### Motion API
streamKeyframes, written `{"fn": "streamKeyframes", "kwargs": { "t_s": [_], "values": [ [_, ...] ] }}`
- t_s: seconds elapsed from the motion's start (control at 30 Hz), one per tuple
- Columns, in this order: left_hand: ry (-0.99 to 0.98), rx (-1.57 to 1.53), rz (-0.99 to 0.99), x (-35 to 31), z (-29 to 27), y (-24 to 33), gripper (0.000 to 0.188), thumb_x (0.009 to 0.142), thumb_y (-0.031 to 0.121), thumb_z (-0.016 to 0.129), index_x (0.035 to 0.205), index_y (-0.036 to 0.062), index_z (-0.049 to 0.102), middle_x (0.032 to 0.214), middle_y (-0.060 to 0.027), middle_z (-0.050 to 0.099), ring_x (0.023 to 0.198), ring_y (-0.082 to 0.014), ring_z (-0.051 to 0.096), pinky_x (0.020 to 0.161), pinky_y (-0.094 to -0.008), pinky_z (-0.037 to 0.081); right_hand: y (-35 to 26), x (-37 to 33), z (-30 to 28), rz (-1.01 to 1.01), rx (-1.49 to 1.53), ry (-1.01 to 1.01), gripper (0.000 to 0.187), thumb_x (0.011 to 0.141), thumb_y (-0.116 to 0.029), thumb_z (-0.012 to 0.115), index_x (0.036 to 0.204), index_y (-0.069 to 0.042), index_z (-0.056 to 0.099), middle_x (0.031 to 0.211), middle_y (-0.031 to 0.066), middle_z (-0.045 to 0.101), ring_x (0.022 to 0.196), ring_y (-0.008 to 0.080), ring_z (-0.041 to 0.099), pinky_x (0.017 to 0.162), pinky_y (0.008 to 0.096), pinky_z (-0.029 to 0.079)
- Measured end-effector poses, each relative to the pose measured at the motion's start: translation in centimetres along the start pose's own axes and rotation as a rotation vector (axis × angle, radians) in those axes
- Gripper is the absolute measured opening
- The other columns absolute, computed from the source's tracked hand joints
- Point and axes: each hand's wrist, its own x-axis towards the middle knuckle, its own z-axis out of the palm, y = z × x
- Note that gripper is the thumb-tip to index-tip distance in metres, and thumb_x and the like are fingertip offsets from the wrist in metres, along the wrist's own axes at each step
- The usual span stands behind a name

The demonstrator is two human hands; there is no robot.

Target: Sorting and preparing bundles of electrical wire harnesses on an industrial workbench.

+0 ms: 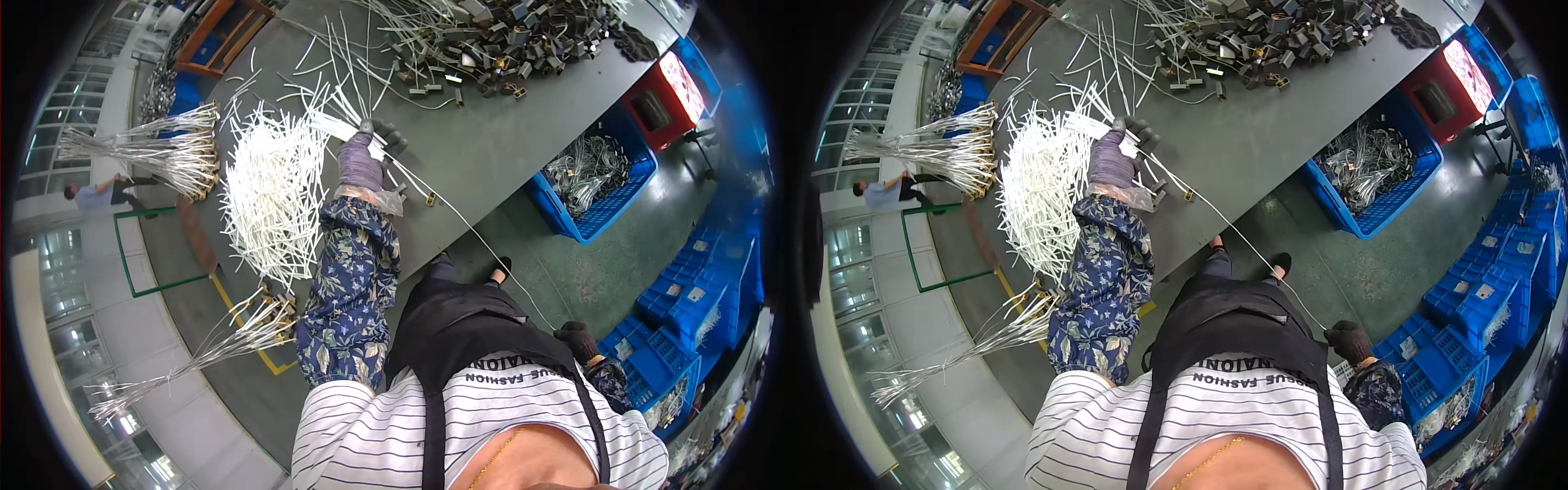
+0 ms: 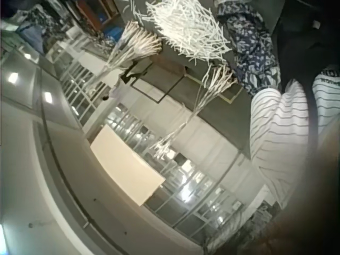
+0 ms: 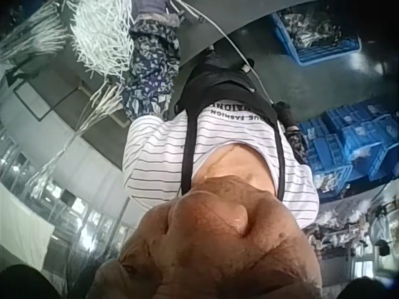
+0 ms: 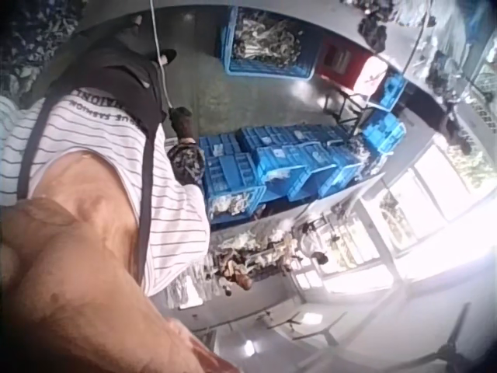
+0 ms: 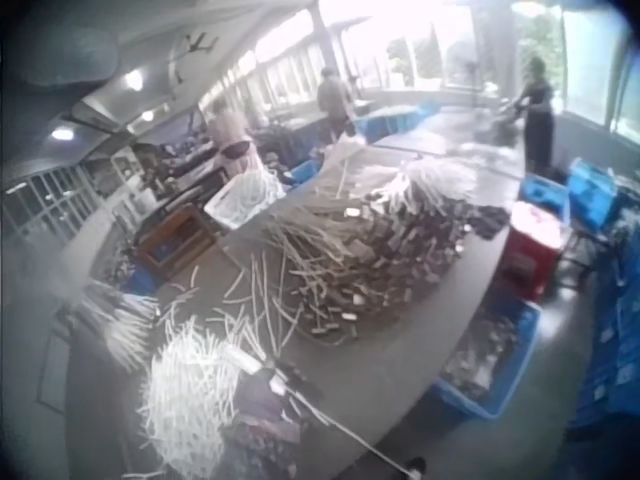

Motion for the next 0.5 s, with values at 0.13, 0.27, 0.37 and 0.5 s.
{"fn": "streamKeyframes", "kwargs": {
  "t_s": [0.13,0.27,0.37,0.5],
  "values": [
    [0.083,-0.065,0.163,0.0,-0.8,1.8,0.022,0.092,0.023,0.05,0.091,0.0018,0.055,0.082,-0.014,0.062,0.072,-0.0269,0.063,0.069,-0.0454,0.057,-2.5,-0.4,0.5,-0.038,-0.003,-0.024,0.022,0.077,-0.024,0.066,0.071,-0.004,0.06,0.059,0.0019,0.052,0.05,0.0112,0.045,0.046,0.0278,0.033],
    [0.086,-0.179,0.169,0.8,-1.2,2.6,0.022,0.092,0.023,0.05,0.097,0.002,0.052,0.087,-0.0149,0.061,0.078,-0.0288,0.063,0.076,-0.0465,0.056,-2.0,-0.3,0.6,-0.023,0.019,-0.013,0.023,0.077,-0.025,0.066,0.071,-0.004,0.06,0.059,0.0019,0.051,0.051,0.0107,0.045,0.046,0.0277,0.033],
    [0.135,-0.101,0.234,-1.1,-0.4,4.4,0.022,0.092,0.023,0.051,0.097,0.0011,0.052,0.087,-0.0155,0.061,0.076,-0.0289,0.063,0.074,-0.0467,0.056,-3.2,-0.3,0.7,-0.188,-0.121,-0.058,0.023,0.076,-0.025,0.066,0.071,-0.004,0.061,0.06,0.0022,0.053,0.051,0.0109,0.045,0.046,0.0276,0.034],
    [0.204,0.054,0.267,-1.5,2.0,3.8,0.018,0.091,0.019,0.051,0.09,0.0015,0.053,0.078,-0.0142,0.061,0.063,-0.0241,0.062,0.059,-0.0389,0.059,-3.4,-0.1,0.6,-0.079,-0.11,-0.009,0.023,0.075,-0.025,0.067,0.071,-0.003,0.061,0.061,0.0031,0.054,0.052,0.0113,0.047,0.047,0.0275,0.036]
  ]
}}
